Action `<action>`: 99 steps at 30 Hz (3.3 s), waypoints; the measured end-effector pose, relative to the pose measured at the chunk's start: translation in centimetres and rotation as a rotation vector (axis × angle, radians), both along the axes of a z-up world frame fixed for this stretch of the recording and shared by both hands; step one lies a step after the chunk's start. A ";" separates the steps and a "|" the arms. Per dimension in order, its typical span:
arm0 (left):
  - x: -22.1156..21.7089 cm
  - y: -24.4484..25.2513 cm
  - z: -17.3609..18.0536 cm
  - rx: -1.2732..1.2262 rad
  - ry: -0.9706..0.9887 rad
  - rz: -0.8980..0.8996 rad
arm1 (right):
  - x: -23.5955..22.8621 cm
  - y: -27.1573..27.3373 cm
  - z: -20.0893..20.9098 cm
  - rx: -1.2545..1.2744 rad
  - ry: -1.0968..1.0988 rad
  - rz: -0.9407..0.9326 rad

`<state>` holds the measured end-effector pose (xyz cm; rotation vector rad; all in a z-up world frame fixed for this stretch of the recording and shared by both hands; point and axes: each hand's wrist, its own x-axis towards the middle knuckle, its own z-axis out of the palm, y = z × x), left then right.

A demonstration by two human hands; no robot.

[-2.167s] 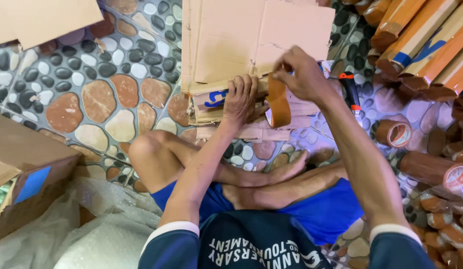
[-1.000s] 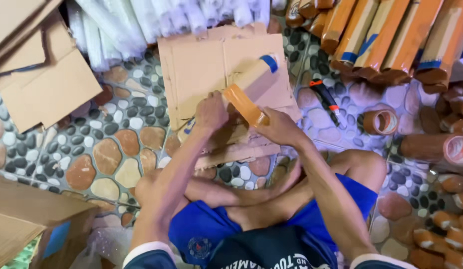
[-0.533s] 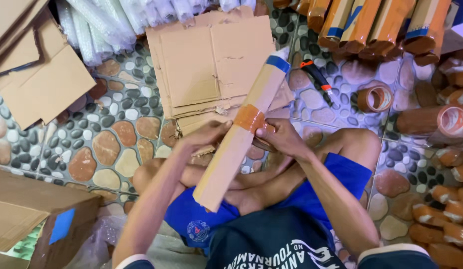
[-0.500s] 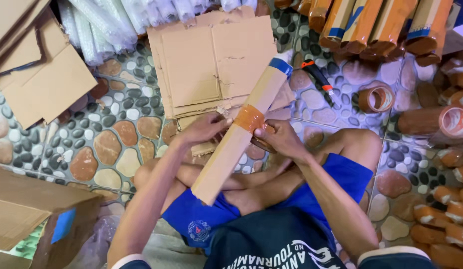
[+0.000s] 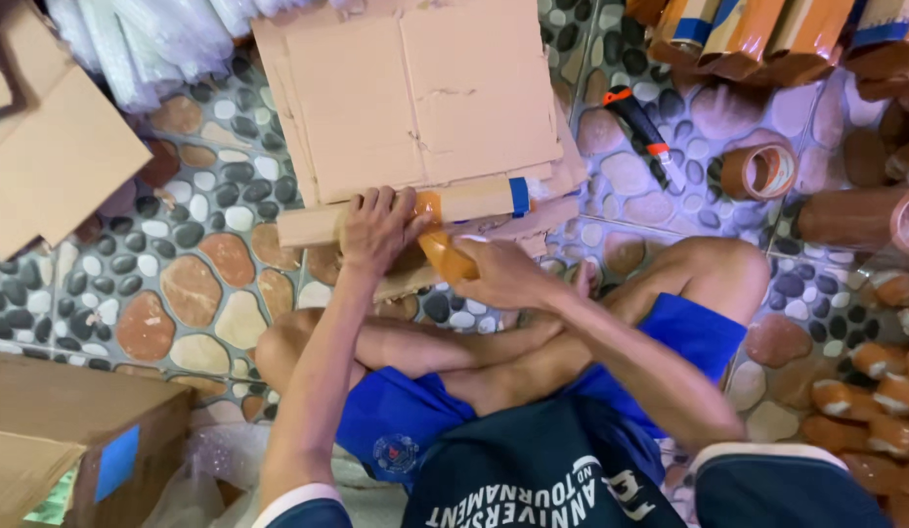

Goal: The person sits on the floor and wraps flat cardboard pieces with orange packing tape. They repeatedly apply tape to the cardboard, fold it over, and use a utility knife to cut the tape before stacking the wrapped items.

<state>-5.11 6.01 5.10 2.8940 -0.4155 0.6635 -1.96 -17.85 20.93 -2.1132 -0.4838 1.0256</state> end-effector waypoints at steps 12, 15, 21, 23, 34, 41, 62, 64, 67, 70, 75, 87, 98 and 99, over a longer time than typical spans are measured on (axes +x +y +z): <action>2.3 -1.5 -0.5 -0.029 0.005 0.077 | 14.4 -8.7 -6.8 -0.710 -0.241 0.251; 3.9 -8.3 1.2 -0.065 0.133 0.142 | 14.3 -9.2 -7.1 -0.625 -0.221 0.126; 8.6 -16.6 -0.9 0.076 -0.157 0.039 | 15.4 -10.9 -5.0 -0.466 -0.220 0.125; 7.1 -14.2 4.2 -0.012 0.052 -0.119 | 15.7 -13.9 -7.1 -0.029 0.074 -0.016; -4.0 -3.1 21.7 -1.406 -0.287 0.165 | -1.1 -1.8 11.8 0.465 0.102 -0.074; -16.8 7.7 19.3 -2.113 -0.620 1.082 | -7.1 -0.9 2.9 0.009 0.094 0.437; -10.8 -5.2 25.4 -0.115 0.393 -0.126 | 0.6 -9.4 12.2 0.134 -0.104 0.405; -9.5 -6.7 29.5 -0.360 0.368 -0.156 | 0.5 -11.2 17.5 0.170 -0.079 0.312; -7.7 -9.8 31.0 -0.958 0.273 -0.210 | -2.0 -10.7 20.0 0.304 -0.039 0.011; -6.6 -11.8 24.7 -1.531 0.128 -0.181 | -3.6 -7.1 18.5 0.411 0.074 -0.326; -9.2 -9.2 18.4 -1.588 -0.066 0.216 | -5.5 -0.6 15.7 0.254 -0.074 -0.315; -11.4 -4.0 20.2 -1.393 -0.102 0.044 | -2.8 4.1 20.3 0.135 0.024 0.011; -10.4 -4.8 21.0 -1.293 -0.074 0.176 | -5.6 1.1 12.5 0.348 0.026 -0.238; -10.7 -4.1 21.4 -1.291 -0.065 0.187 | -6.2 1.9 12.8 0.347 0.040 -0.238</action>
